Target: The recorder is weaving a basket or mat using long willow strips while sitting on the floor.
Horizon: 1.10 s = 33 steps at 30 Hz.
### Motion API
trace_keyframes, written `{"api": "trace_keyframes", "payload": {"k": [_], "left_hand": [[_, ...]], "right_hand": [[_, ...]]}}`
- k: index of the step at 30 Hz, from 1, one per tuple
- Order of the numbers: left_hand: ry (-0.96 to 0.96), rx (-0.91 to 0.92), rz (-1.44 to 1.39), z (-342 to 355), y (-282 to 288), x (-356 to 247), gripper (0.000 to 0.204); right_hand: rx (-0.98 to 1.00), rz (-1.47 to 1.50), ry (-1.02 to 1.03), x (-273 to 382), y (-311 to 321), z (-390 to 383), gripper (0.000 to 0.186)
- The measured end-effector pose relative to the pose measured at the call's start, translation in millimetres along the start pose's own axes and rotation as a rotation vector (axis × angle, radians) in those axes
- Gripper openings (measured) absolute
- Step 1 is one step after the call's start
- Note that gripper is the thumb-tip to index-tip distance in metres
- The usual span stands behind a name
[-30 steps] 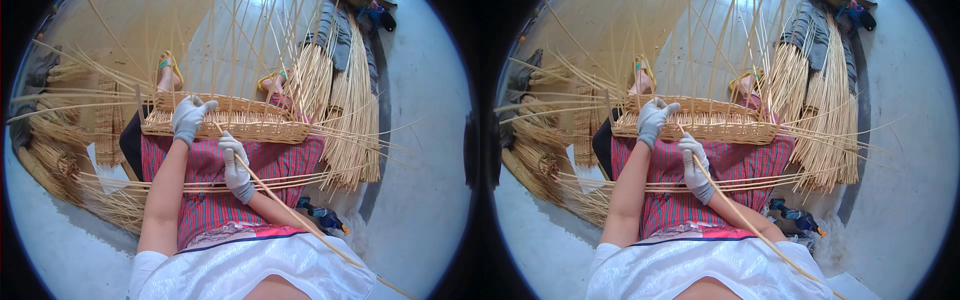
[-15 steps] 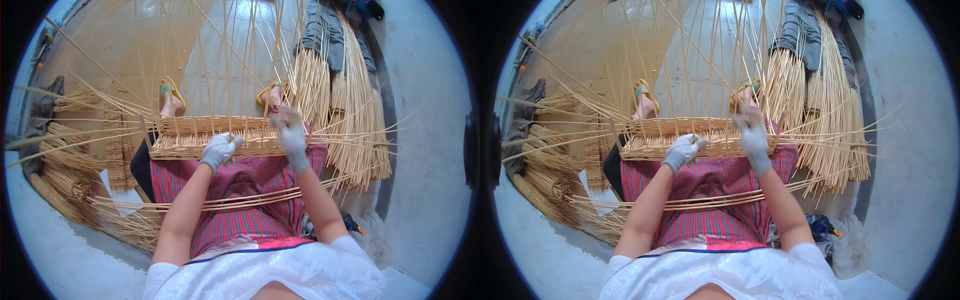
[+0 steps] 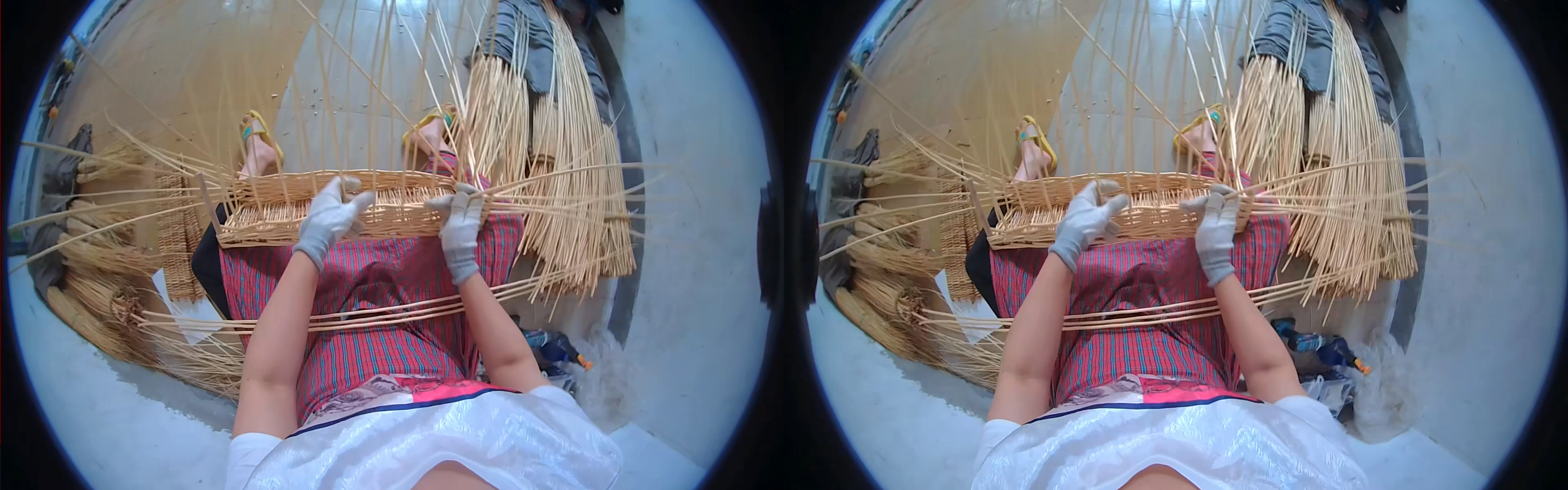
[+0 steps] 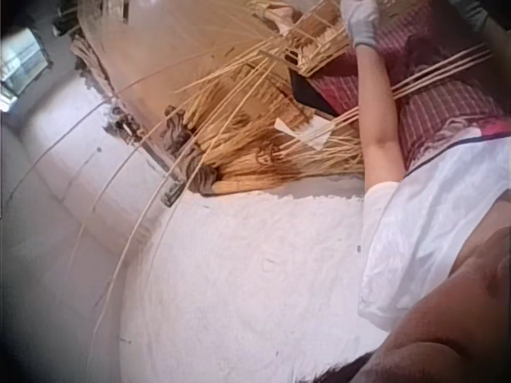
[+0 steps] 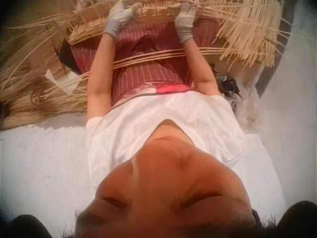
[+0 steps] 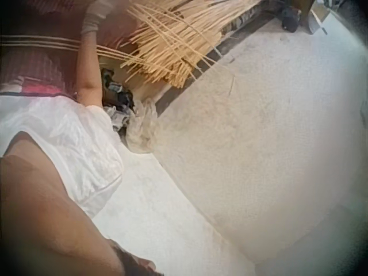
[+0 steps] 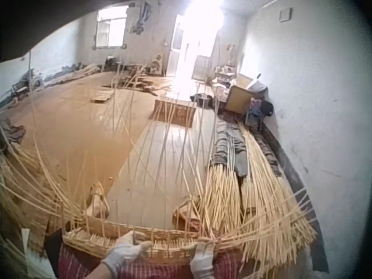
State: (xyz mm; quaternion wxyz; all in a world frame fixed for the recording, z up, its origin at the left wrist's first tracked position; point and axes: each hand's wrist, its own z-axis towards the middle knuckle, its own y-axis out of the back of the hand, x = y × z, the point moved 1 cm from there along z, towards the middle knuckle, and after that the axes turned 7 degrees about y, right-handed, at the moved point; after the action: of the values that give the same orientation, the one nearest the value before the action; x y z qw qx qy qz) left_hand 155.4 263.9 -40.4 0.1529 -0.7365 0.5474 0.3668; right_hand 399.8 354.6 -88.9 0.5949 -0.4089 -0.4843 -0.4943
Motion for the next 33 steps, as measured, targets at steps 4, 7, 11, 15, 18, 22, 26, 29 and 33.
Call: {"api": "trace_keyframes", "payload": {"k": [4, 7, 11, 15, 18, 22, 26, 29, 33], "left_hand": [[-0.104, -0.292, 0.266, 20.3, -7.3, -16.8, 0.059], [-0.265, -0.422, -0.116, 14.5, -15.8, -19.6, 0.048], [-0.323, -0.3, -0.048, 4.6, -46.5, -21.4, 0.042], [-0.024, 0.26, 0.093, 5.8, -90.7, -19.0, 0.036], [0.031, 0.135, -0.042, 7.7, -102.7, -15.7, 0.037], [0.109, 0.062, -0.122, 15.6, -101.3, -13.9, 0.031], [-0.002, 0.127, -0.078, 20.1, -96.3, -16.6, 0.029], [-0.184, 0.032, 0.139, 23.6, -96.8, -36.0, 0.047], [-0.305, -0.403, 0.527, 24.9, -99.8, -72.7, 0.079]], "right_hand": [[0.183, 0.125, 0.286, 66.5, -39.0, -22.0, 0.02], [0.056, 0.089, -0.176, 72.9, -4.7, 17.0, 0.006], [-0.215, 0.246, -0.14, 22.4, 62.1, 32.7, 0.024], [-0.082, 0.094, -0.102, 18.1, 53.1, 50.9, 0.022], [0.35, -0.395, -0.009, 69.8, -7.3, 108.9, 0.016], [0.55, -0.55, 0.369, 106.2, -51.6, 147.4, 0.028], [0.121, 0.162, 0.045, 56.9, 36.8, 87.1, 0.027], [-0.013, 0.246, -0.169, 22.0, 84.7, 49.5, 0.022], [0.171, -0.239, 0.244, 52.7, 69.7, 34.4, 0.017]]}}
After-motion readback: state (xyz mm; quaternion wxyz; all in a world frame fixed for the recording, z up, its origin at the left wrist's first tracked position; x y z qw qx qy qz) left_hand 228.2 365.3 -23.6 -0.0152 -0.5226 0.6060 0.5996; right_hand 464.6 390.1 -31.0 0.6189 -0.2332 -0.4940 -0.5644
